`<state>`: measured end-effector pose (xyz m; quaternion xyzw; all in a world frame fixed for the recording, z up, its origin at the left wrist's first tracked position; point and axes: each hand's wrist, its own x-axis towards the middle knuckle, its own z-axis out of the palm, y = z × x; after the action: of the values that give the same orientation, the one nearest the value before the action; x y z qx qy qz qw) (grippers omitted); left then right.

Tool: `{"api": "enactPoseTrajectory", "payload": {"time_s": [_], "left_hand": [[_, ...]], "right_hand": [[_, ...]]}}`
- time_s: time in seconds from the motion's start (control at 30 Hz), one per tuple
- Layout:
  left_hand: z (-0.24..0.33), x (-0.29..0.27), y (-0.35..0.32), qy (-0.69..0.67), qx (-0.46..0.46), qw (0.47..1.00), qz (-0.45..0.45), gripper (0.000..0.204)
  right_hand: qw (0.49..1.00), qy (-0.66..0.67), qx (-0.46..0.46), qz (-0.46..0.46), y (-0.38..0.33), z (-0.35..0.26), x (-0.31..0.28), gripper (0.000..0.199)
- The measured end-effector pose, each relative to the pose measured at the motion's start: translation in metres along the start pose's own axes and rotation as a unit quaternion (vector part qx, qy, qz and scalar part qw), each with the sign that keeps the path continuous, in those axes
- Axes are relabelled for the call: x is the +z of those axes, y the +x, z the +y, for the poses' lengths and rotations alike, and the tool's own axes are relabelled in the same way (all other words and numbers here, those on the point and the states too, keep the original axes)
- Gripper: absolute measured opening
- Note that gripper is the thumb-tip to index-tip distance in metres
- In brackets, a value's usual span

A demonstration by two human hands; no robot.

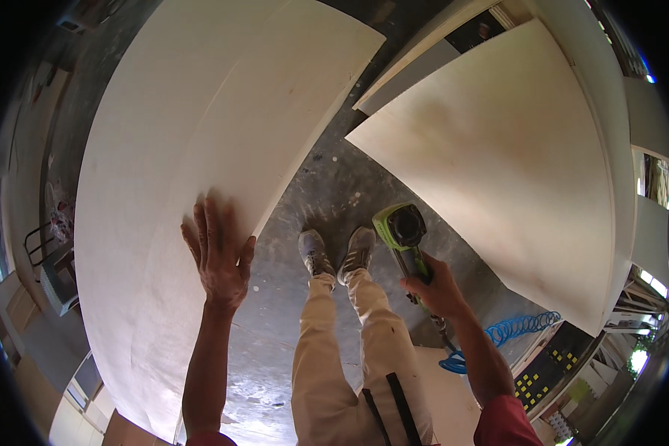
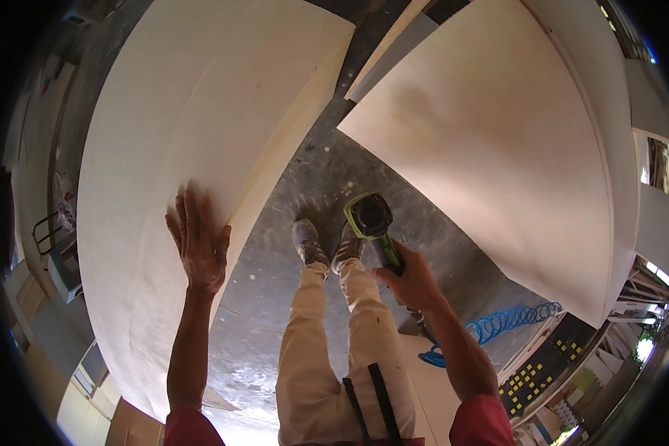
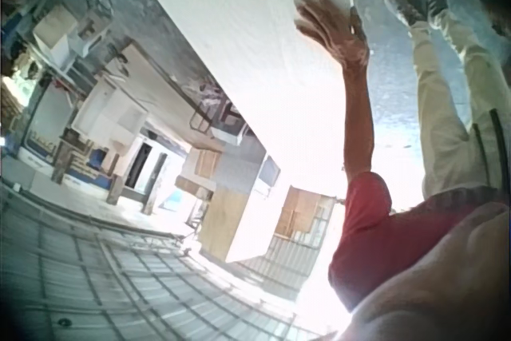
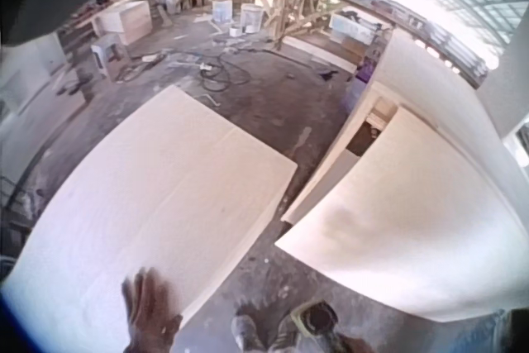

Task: The person attaches a curved wooden panel to a cabinet frame using a pneumatic nail gun, aligning the edges by hand and firing the tool at intervals along the seam.

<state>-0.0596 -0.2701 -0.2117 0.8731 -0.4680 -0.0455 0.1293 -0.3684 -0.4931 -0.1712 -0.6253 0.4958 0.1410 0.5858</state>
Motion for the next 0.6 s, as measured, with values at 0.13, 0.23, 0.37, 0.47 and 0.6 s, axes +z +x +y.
{"api": "enactPoseTrajectory", "payload": {"time_s": [0.13, 0.23, 0.37, 0.47, 0.6], "left_hand": [[-0.007, 0.001, -0.003, 0.013, 0.023, 1.0, 0.002, 0.064], [-0.009, 0.005, -0.005, 0.023, 0.024, 0.999, 0.015, 0.063], [0.002, 0.018, -0.012, -0.016, 0.003, 0.999, 0.035, 0.061], [0.008, 0.027, -0.013, -0.01, 0.014, 0.998, 0.056, 0.06], [0.008, 0.024, -0.015, -0.008, 0.01, 0.998, 0.053, 0.06]], "right_hand": [[0.999, -0.019, 0.014, -0.037, -0.004, -0.004, -0.007, 0.06], [0.998, -0.023, 0.012, -0.049, -0.006, -0.005, -0.003, 0.063], [0.998, -0.01, -0.021, -0.063, -0.002, 0.001, 0.003, 0.065], [0.997, -0.003, -0.033, -0.069, 0.002, 0.0, 0.013, 0.064], [0.991, -0.021, -0.083, -0.1, 0.005, -0.014, 0.031, 0.065]]}}
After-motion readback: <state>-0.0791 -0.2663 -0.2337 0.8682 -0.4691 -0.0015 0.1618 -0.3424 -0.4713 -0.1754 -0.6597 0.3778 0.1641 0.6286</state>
